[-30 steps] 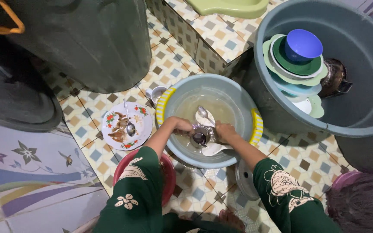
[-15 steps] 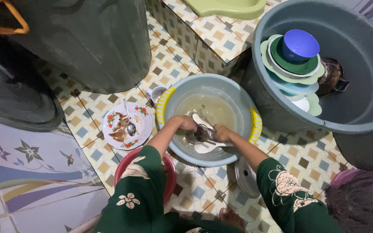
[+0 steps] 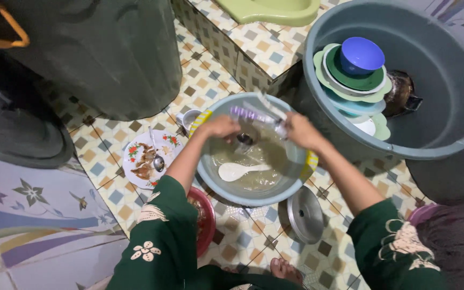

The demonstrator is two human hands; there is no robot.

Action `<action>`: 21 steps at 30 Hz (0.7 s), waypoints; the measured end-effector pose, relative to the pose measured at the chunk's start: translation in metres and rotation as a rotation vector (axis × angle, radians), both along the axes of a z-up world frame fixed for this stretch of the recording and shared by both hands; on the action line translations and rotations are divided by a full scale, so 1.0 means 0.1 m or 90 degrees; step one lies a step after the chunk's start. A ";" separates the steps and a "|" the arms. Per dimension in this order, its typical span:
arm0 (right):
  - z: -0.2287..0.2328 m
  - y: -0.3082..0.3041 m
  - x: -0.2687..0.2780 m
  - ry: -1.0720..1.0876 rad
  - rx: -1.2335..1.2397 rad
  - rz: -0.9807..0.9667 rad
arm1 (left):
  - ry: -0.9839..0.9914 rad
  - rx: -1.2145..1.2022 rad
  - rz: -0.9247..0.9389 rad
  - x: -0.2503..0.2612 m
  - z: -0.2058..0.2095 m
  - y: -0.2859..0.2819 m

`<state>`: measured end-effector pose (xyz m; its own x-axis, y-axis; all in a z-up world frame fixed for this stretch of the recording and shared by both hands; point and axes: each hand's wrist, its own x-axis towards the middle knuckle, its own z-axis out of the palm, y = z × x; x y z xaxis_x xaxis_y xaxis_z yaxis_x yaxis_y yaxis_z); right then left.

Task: The person washes dishes by hand. They scrape food scraps from plates into a bowl, rinse a white cup, and then wash various plates, bowls, and spoons in a basin before transferring them to a rinse bucket.

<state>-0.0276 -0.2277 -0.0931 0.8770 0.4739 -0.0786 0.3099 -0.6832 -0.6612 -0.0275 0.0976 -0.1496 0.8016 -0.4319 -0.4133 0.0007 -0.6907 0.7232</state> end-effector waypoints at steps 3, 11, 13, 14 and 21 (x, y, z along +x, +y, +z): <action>0.52 -0.29 0.14 -0.039 0.118 -0.040 | -0.012 -0.039 0.076 0.11 0.48 -0.14; 0.79 -1.52 0.64 0.079 0.132 -0.281 | 0.040 -0.345 0.217 0.05 1.41 -0.61; 0.52 -1.78 0.80 0.134 0.046 -0.318 | 0.041 -0.348 0.234 0.02 1.54 -0.75; 0.41 -1.89 0.87 0.184 0.072 -0.337 | 0.040 -0.344 0.243 0.00 1.60 -0.81; 0.10 -2.14 1.12 0.345 0.325 -0.450 | 0.024 -0.313 0.274 -0.10 1.77 -1.02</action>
